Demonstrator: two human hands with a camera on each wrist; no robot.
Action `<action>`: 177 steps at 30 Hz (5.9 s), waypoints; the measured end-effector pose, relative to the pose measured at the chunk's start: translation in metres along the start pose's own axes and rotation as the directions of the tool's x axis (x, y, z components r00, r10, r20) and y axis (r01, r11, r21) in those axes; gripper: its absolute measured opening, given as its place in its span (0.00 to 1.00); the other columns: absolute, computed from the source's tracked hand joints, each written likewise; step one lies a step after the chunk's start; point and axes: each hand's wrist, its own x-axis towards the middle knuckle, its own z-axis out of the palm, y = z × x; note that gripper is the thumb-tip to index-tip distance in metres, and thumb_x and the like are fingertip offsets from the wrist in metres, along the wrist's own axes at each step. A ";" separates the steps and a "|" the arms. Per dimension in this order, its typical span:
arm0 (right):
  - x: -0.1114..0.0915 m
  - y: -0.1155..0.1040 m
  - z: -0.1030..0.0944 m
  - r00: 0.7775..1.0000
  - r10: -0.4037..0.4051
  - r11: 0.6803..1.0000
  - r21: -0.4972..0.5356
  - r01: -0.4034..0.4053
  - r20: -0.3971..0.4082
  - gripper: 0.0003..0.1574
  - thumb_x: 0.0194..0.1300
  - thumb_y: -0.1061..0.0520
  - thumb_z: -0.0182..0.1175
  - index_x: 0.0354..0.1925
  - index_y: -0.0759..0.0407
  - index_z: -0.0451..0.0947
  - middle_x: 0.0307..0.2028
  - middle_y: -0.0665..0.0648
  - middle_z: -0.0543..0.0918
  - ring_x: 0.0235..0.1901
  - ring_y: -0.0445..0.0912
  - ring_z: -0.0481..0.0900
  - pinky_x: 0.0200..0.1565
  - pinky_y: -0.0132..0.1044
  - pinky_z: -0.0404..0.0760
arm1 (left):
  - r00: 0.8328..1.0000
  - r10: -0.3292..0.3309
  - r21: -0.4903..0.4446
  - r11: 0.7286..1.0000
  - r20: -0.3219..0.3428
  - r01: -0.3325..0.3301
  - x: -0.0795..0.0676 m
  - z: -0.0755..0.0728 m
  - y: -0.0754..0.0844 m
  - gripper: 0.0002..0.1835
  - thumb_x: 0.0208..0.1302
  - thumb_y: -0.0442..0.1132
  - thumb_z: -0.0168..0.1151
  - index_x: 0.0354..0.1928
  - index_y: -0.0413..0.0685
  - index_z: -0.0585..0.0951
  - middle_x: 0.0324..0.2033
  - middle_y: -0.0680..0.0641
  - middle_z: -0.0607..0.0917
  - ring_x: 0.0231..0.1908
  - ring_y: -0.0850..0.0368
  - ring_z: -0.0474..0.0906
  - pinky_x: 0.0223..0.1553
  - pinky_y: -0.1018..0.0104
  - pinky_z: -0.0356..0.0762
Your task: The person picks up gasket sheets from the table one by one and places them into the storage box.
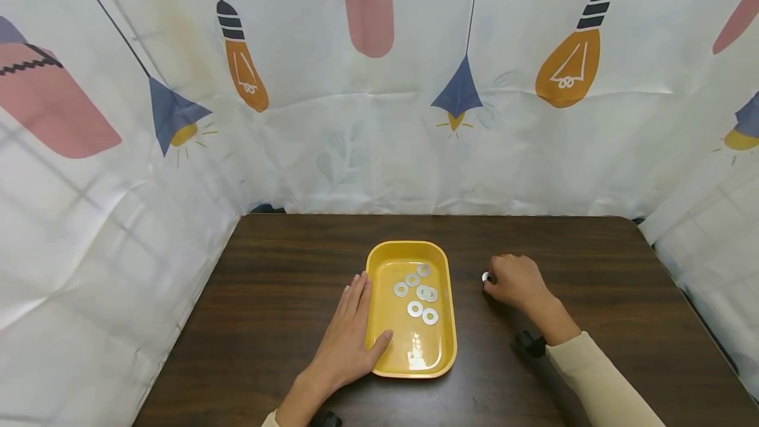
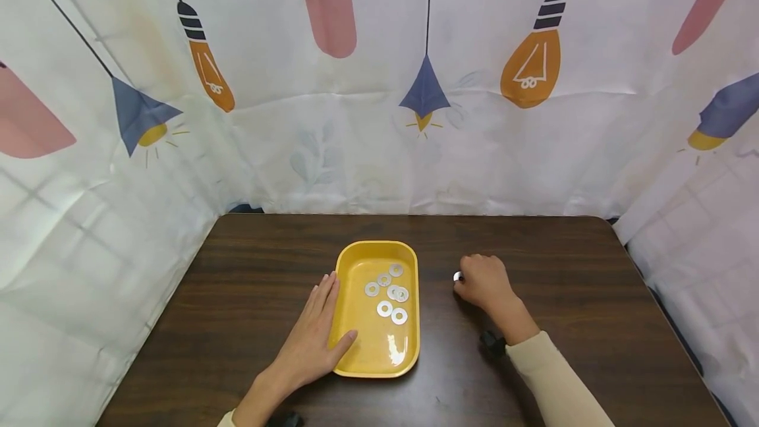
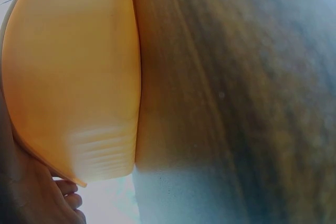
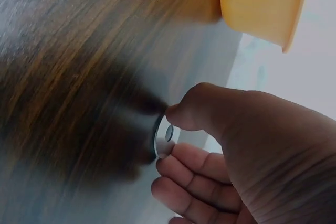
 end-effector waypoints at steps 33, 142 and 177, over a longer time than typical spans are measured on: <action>-0.001 -0.007 -0.001 0.997 -0.019 0.997 -0.068 0.025 0.077 0.29 0.55 0.61 0.65 0.18 0.47 0.52 0.18 0.46 0.52 0.21 0.42 0.50 0.29 0.37 0.54 | 0.999 0.040 0.013 0.999 -0.032 -0.039 -0.001 0.002 -0.001 0.53 0.70 0.59 0.62 0.84 0.37 0.51 0.86 0.42 0.49 0.86 0.46 0.44 0.83 0.75 0.22; 0.016 -0.081 -0.030 0.797 -0.486 0.859 -0.028 0.511 -0.360 0.13 0.54 0.50 0.71 0.36 0.53 0.83 0.31 0.47 0.84 0.33 0.42 0.78 0.42 0.38 0.79 | 1.000 0.017 0.000 1.000 -0.001 -0.017 0.001 0.001 -0.001 0.53 0.71 0.60 0.61 0.85 0.39 0.48 0.87 0.44 0.46 0.87 0.48 0.42 0.82 0.76 0.20; 0.027 -0.116 -0.019 0.767 -0.561 0.807 -0.002 0.590 -0.311 0.10 0.58 0.50 0.71 0.37 0.52 0.85 0.32 0.46 0.84 0.34 0.42 0.81 0.48 0.38 0.85 | 0.999 0.034 0.007 0.999 0.001 -0.034 0.001 0.001 -0.001 0.53 0.72 0.59 0.60 0.85 0.38 0.48 0.87 0.43 0.46 0.87 0.47 0.42 0.82 0.75 0.20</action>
